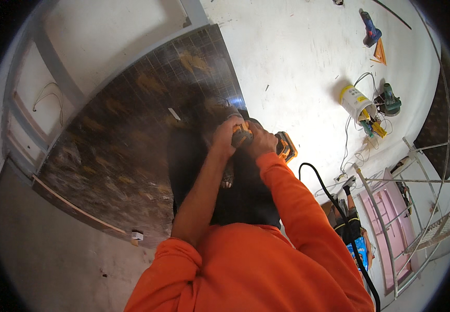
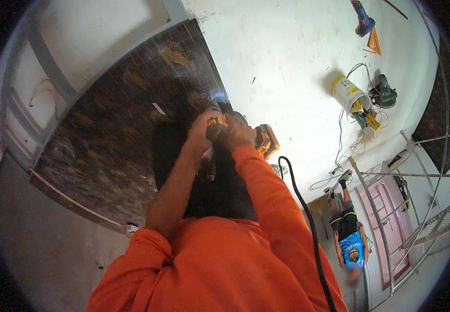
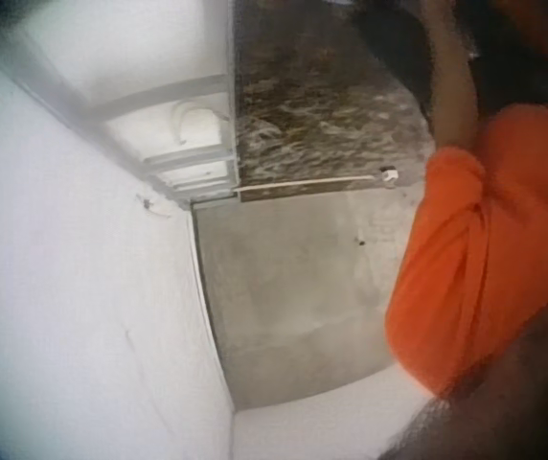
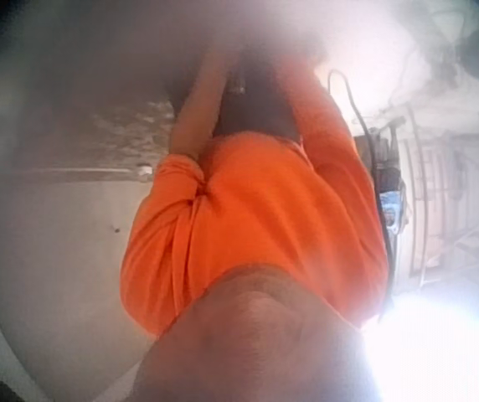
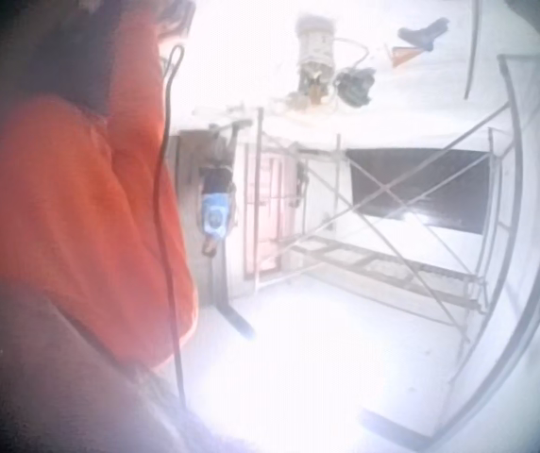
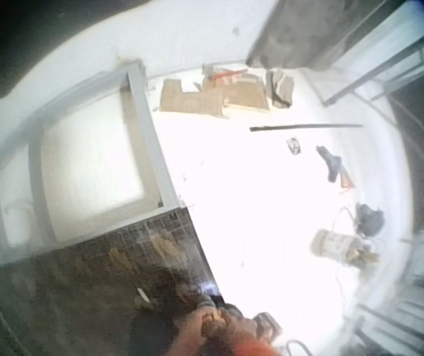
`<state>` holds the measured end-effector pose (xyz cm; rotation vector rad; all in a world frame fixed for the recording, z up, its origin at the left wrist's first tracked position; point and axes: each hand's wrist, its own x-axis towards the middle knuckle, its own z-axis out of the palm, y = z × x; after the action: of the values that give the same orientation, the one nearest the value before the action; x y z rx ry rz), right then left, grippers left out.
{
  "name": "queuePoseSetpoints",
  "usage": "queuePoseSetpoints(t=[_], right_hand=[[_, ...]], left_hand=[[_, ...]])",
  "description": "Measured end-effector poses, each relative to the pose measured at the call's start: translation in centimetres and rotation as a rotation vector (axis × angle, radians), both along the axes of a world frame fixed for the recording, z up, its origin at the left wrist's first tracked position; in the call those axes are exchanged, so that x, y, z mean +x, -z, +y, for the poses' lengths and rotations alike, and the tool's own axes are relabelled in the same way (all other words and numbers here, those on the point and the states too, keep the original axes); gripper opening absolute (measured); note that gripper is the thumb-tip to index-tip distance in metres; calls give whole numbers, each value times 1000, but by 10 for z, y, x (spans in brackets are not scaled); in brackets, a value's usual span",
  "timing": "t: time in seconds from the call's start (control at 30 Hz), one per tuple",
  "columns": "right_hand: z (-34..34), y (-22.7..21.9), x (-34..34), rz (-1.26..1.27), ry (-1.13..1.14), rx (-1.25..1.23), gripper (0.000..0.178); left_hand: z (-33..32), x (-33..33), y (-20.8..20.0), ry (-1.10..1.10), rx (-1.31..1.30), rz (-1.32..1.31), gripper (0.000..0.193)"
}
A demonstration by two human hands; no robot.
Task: The person uses a cordless drill to drive screws into a ceiling panel, securing a long wooden trim strip along the edge. They repeatedly position the trim, insert screws, and fasten them while working on the ceiling surface.
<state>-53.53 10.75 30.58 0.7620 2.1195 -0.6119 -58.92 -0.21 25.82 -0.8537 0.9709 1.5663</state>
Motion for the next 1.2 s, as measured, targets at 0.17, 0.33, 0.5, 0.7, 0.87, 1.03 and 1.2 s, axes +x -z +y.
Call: queuePoseSetpoints(t=[0.17, 0.33, 0.5, 0.7, 0.87, 1.03, 1.2], right_hand=[[-3, 10, 8, 50, -27, 27, 53], [-3, 15, 11, -9, -52, 40, 56], [-3, 11, 4, 23, -39, 32, 61], [0, 8, -5, -67, -73, 7, 60], [0, 12, -9, -11, -132, 25, 58], [7, 16, -25, -118, -241, -3, 58], [10, 8, -34, -141, -270, -43, 53]], left_hand=[[-3, -5, 2, -122, -2, -269, 12], [-2, -11, 1, -113, -22, -277, 10], [-2, -10, 3, -126, -21, -256, 7], [-4, -13, 12, -150, 40, -303, 6], [-7, -15, 4, -162, 21, -261, 15], [-10, -17, 5, -305, 146, -240, 12], [-13, -8, 14, -186, 76, -152, 20]])
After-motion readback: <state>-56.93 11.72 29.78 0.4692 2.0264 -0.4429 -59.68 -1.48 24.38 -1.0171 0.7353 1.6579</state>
